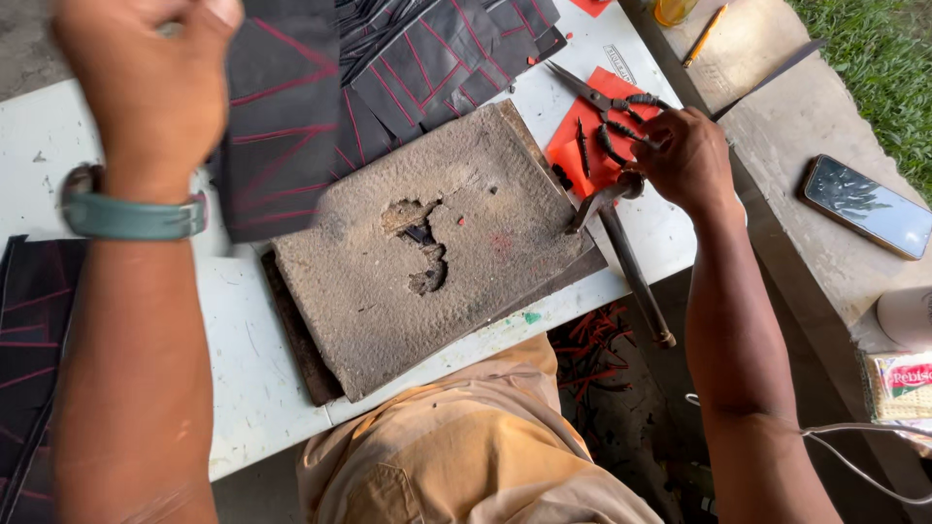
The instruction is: The person trims the edges of black leather pouches with red stitching using shears. They then use a hammer to tap the zipper area of the pouches on a wooden block.
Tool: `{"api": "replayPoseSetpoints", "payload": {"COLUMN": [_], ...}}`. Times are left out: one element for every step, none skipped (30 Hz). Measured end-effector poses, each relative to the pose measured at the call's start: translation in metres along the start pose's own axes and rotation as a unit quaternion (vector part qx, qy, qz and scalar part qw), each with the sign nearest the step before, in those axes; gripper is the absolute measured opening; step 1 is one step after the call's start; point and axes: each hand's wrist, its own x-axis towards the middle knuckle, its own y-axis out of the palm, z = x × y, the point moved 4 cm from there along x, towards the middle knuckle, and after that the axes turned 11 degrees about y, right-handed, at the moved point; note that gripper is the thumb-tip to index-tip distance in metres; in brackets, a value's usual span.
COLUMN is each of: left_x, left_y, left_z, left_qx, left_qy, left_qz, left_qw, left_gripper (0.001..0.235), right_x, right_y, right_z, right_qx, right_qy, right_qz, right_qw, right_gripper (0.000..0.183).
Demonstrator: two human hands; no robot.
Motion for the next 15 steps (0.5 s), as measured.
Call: {"api": "replayPoseSetpoints", "payload": {"left_x": [-0.006, -0.015, -0.026, -0.043, -0.062, -0.091, -0.119, -0.154, -0.182, -0.208, -0.231, -0.247, -0.258, -0.267, -0.270], "left_y": [-0.006, -0.005, -0.004, 0.007, 0.021, 0.039, 0.060, 0.077, 0.094, 0.104, 0.111, 0.115, 0.116, 0.113, 0.108], "left_z": [-0.004, -0.011, -0.019, -0.031, -0.040, -0.054, -0.067, -0.078, -0.086, -0.092, -0.098, -0.105, -0.115, -0.126, -0.139], "left_qx": [-0.152, -0.265, -0.368, -0.430, -0.423, -0.426, -0.417, -0.403, -0.412, -0.386, -0.360, -0.398, -0.435, -0.469, -0.509], "left_qy": [-0.078, -0.150, -0.221, -0.287, -0.342, -0.376, -0.395, -0.480, -0.515, -0.545, -0.574, -0.580, -0.585, -0.590, -0.604], "left_qz": [-0.032, -0.060, -0.104, -0.145, -0.205, -0.288, -0.292, -0.302, -0.292, -0.278, -0.263, -0.240, -0.216, -0.193, -0.089], "left_qw": [0.985, 0.951, 0.897, 0.844, 0.814, 0.771, 0.764, 0.719, 0.692, 0.690, 0.687, 0.669, 0.650, 0.628, 0.607], "left_gripper": [0.009, 0.020, 0.033, 0.051, 0.067, 0.066, 0.053, 0.040, 0.027, 0.025, 0.024, 0.021, 0.019, 0.018, 0.020], "right_x": [-0.006, -0.012, -0.018, -0.023, -0.029, -0.035, -0.043, -0.052, -0.061, -0.072, -0.083, -0.092, -0.100, -0.107, -0.113], "right_y": [0.000, 0.001, 0.002, 0.001, 0.000, -0.002, -0.005, -0.006, -0.007, -0.006, -0.005, -0.006, -0.004, -0.001, 0.004], "right_z": [0.002, 0.005, 0.008, 0.013, 0.018, 0.022, 0.023, 0.024, 0.024, 0.025, 0.025, 0.023, 0.018, 0.014, 0.009], "right_qx": [0.024, 0.051, 0.078, 0.071, 0.064, 0.054, 0.054, 0.055, 0.056, 0.030, 0.004, -0.023, -0.020, -0.017, -0.013], "right_qy": [0.015, 0.031, 0.045, 0.036, 0.026, 0.015, 0.028, 0.039, 0.051, 0.035, 0.019, 0.004, 0.017, 0.029, 0.040], "right_qz": [0.036, 0.069, 0.102, 0.108, 0.114, 0.123, 0.126, 0.131, 0.137, 0.142, 0.147, 0.149, 0.163, 0.178, 0.194], "right_qw": [0.999, 0.996, 0.991, 0.991, 0.991, 0.991, 0.990, 0.989, 0.988, 0.989, 0.989, 0.989, 0.986, 0.983, 0.980], "right_gripper": [0.019, 0.018, 0.018, 0.022, 0.026, 0.031, 0.035, 0.039, 0.042, 0.048, 0.054, 0.060, 0.055, 0.050, 0.046]}}
